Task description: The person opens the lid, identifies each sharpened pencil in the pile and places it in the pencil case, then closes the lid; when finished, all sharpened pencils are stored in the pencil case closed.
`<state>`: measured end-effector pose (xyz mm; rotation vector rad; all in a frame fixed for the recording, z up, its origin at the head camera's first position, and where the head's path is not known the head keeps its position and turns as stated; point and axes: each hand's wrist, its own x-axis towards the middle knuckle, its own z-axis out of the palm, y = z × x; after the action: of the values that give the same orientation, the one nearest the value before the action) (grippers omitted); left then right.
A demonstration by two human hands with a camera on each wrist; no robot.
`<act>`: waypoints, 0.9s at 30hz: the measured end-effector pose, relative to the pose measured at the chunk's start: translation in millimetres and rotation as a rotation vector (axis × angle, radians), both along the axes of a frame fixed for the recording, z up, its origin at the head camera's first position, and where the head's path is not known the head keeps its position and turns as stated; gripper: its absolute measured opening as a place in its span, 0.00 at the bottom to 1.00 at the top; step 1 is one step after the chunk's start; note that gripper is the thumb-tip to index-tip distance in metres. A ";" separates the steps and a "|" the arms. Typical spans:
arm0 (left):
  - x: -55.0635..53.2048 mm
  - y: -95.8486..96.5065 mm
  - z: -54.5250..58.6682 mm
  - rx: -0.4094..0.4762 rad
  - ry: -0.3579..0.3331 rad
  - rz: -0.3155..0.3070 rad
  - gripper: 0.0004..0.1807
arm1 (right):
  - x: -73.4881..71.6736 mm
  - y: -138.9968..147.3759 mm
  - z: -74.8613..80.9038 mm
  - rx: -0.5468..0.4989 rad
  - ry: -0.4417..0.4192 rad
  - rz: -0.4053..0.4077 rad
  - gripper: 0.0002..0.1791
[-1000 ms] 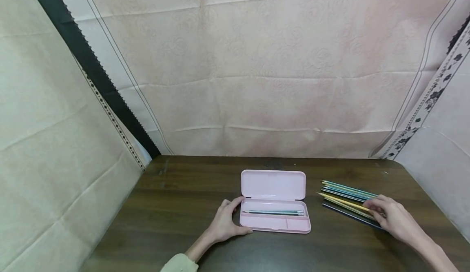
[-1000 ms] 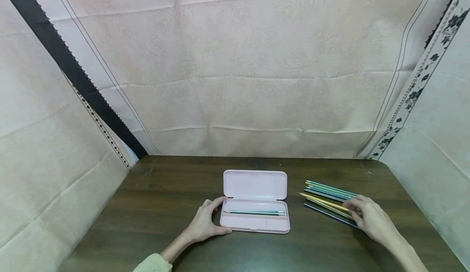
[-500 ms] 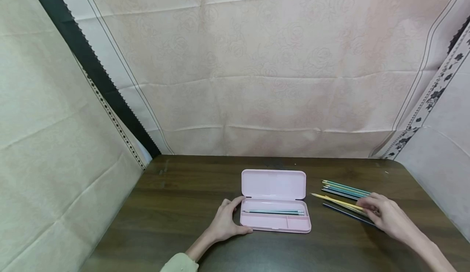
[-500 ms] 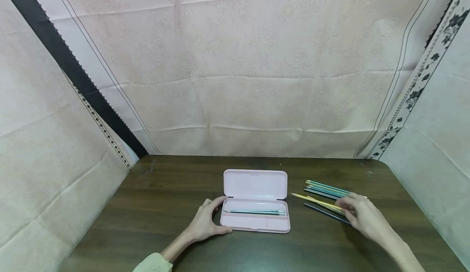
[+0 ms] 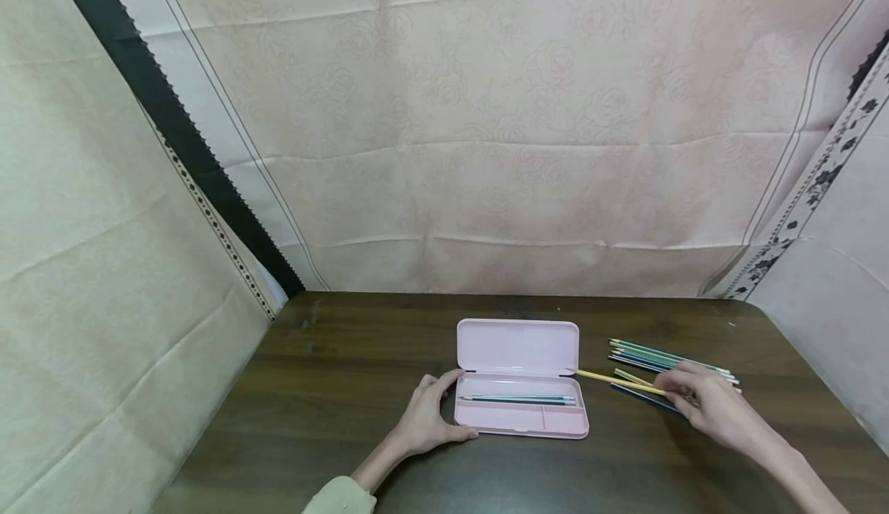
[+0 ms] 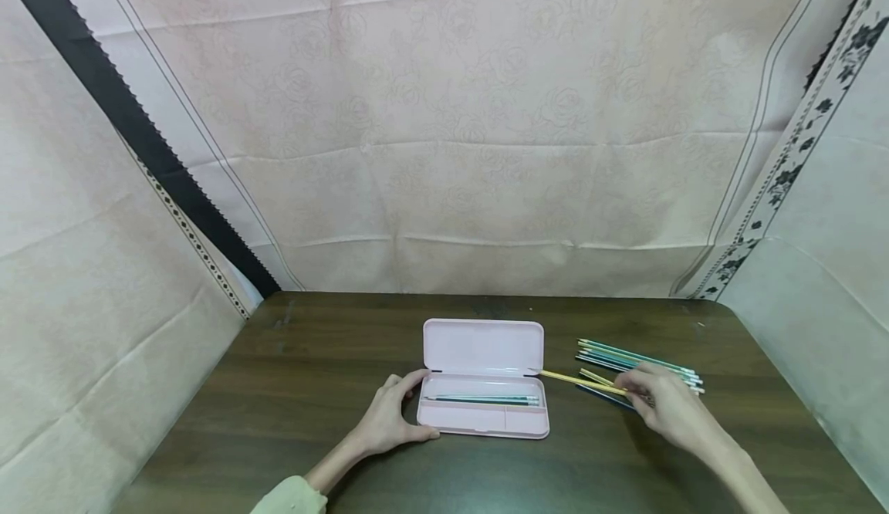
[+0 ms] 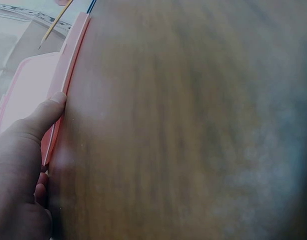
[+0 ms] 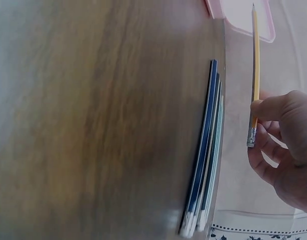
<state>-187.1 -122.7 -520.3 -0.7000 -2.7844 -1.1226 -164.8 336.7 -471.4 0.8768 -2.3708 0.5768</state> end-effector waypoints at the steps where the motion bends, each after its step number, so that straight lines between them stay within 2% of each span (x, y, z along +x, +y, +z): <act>1: -0.2 0.1 0.2 0.001 -0.001 -0.001 0.50 | -0.9 -2.1 0.3 0.002 0.003 0.001 0.23; 16: 1.0 -0.6 2.2 0.007 0.022 0.000 0.50 | -13.8 -38.4 -1.8 0.004 -0.029 0.060 0.24; 23: 1.0 -0.5 0.9 0.006 0.024 -0.002 0.50 | -14.5 -53.3 -1.2 0.017 -0.134 0.045 0.21; 27: 1.2 0.2 0.1 0.010 0.021 -0.006 0.50 | -14.6 -61.9 -2.0 0.027 -0.145 0.055 0.20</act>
<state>-185.8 -122.4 -520.2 -0.7151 -2.7588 -1.1230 -179.4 274.8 -473.5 0.9430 -2.4960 0.6519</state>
